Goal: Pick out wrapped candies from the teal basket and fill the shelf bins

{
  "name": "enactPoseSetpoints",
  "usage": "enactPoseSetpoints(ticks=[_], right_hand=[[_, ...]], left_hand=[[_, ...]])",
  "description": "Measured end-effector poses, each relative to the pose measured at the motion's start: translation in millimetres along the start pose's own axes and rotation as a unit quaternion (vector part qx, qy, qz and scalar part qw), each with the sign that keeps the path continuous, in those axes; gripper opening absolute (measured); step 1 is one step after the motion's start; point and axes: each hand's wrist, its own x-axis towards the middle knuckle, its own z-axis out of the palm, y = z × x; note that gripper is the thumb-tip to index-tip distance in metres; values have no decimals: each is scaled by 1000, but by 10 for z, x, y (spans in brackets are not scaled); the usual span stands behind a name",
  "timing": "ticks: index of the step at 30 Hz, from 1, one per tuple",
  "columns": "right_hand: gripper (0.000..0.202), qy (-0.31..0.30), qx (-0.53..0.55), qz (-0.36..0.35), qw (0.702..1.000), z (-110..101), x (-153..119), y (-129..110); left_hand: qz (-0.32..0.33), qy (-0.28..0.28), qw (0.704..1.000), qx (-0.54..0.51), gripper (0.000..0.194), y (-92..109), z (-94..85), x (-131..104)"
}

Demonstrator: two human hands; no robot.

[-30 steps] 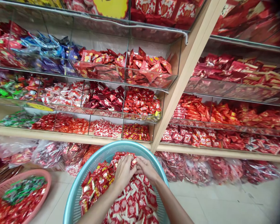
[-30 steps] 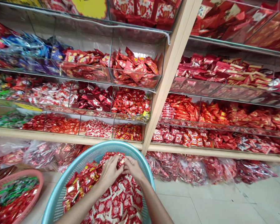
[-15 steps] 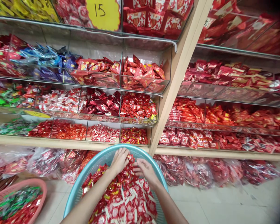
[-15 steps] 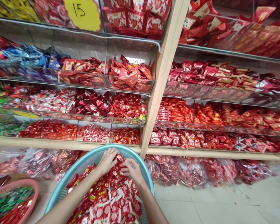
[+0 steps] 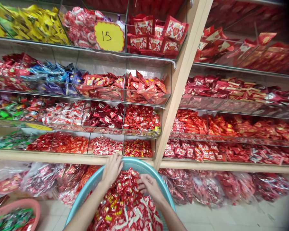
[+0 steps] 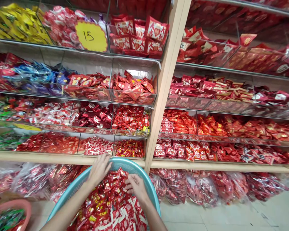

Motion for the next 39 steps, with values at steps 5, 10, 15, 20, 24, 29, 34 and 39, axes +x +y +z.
enactPoseSetpoints(ticks=[5,10,15,20,24,29,34,39], right_hand=[[46,5,-55,-45,997,26,42,-82],[35,128,-308,-234,913,-240,8,-352],[33,177,-492,-215,825,-669,-52,-256],[44,125,-508,-129,842,-859,-139,-37],[45,104,-515,-118,842,-902,-272,10],[37,105,-591,-88,795,-797,-353,-405],[34,56,-596,-300,743,-211,-86,-1664],[48,92,-695,-361,615,393,479,-2568]], left_hand=[[-64,-119,991,10,42,-290,30,18],[-52,-145,988,1,46,-341,59,59],[-63,-153,986,-6,50,-354,62,62],[-71,-168,982,-51,49,-376,76,91],[-74,-192,974,-91,48,-356,99,131],[-65,-189,975,-99,49,-322,97,82],[-74,-171,980,-65,53,-315,93,-15],[-64,-158,984,-50,53,-316,130,-33]])
